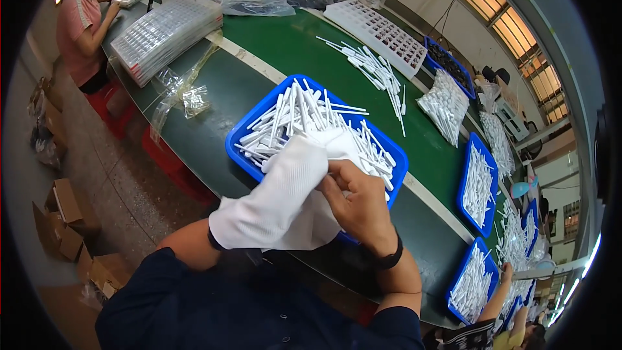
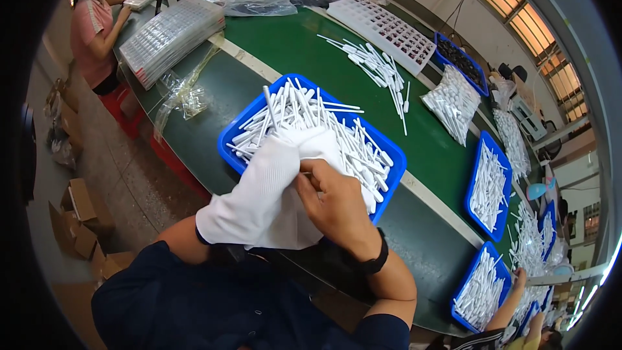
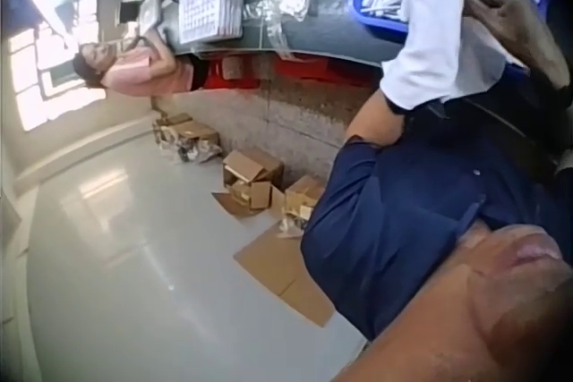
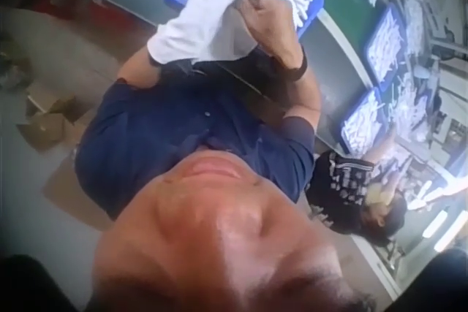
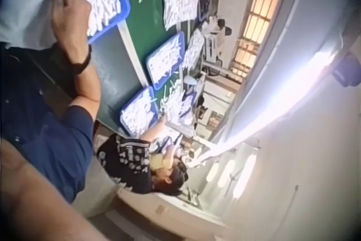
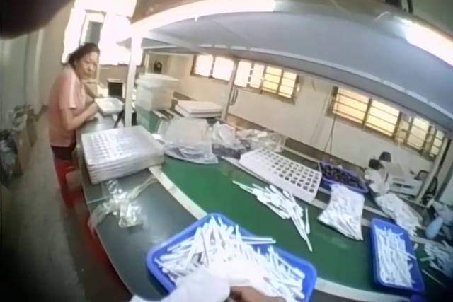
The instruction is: The person picks up a swab from a blue tray, wipes it with a cloth, and places it onto the table, repeating the process for several swabs.
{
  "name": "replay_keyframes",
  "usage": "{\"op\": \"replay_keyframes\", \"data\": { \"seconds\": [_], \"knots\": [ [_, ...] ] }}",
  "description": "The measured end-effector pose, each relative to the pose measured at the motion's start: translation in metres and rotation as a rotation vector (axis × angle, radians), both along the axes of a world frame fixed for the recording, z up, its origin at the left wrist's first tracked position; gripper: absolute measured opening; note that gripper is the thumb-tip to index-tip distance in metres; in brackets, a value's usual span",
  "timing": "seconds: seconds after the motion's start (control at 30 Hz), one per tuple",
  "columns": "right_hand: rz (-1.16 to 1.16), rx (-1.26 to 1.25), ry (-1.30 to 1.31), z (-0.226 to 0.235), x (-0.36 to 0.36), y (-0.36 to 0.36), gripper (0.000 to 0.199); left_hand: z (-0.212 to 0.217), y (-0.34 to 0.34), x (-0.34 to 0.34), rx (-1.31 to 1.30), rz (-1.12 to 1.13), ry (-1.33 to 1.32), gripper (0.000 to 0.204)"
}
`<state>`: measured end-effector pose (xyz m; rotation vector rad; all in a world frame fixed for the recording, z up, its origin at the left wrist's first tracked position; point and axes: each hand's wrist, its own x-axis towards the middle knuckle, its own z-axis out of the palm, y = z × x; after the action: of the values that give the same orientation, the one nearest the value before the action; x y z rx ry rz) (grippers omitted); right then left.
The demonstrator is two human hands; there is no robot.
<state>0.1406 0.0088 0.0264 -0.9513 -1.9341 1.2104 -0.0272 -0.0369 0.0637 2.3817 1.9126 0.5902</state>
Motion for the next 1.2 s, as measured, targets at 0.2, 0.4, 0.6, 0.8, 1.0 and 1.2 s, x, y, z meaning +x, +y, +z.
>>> {"op": "replay_keyframes", "data": {
  "seconds": [0.2, 0.4, 0.6, 0.8, 1.0, 1.2],
  "knots": [
    [-0.025, 0.012, 0.0, 0.007, 0.017, 0.029, 0.019, -0.002, 0.007, 0.013, 0.028, -0.125, -0.002, 0.01],
    [-0.058, -0.201, 0.296, -0.013, 0.021, 0.049, 0.023, -0.062, 0.027, 0.035, -0.344, 0.028, -1.209, 0.026],
    [0.023, -0.261, 0.417, -0.015, 0.022, 0.054, 0.024, -0.068, 0.026, 0.034, -0.113, 0.02, -1.08, 0.032],
    [0.026, -0.218, 0.429, -0.018, 0.017, 0.052, 0.024, -0.067, 0.023, 0.032, -0.115, 0.023, -1.341, 0.04],
    [0.015, -0.187, 0.337, -0.017, 0.018, 0.048, 0.025, -0.092, 0.027, 0.02, -0.04, -0.046, -1.054, 0.041],
    [0.038, -0.182, 0.288, -0.013, 0.017, 0.042, 0.025, -0.109, 0.017, 0.018, -0.088, 0.239, -1.111, 0.043]
  ]
}}
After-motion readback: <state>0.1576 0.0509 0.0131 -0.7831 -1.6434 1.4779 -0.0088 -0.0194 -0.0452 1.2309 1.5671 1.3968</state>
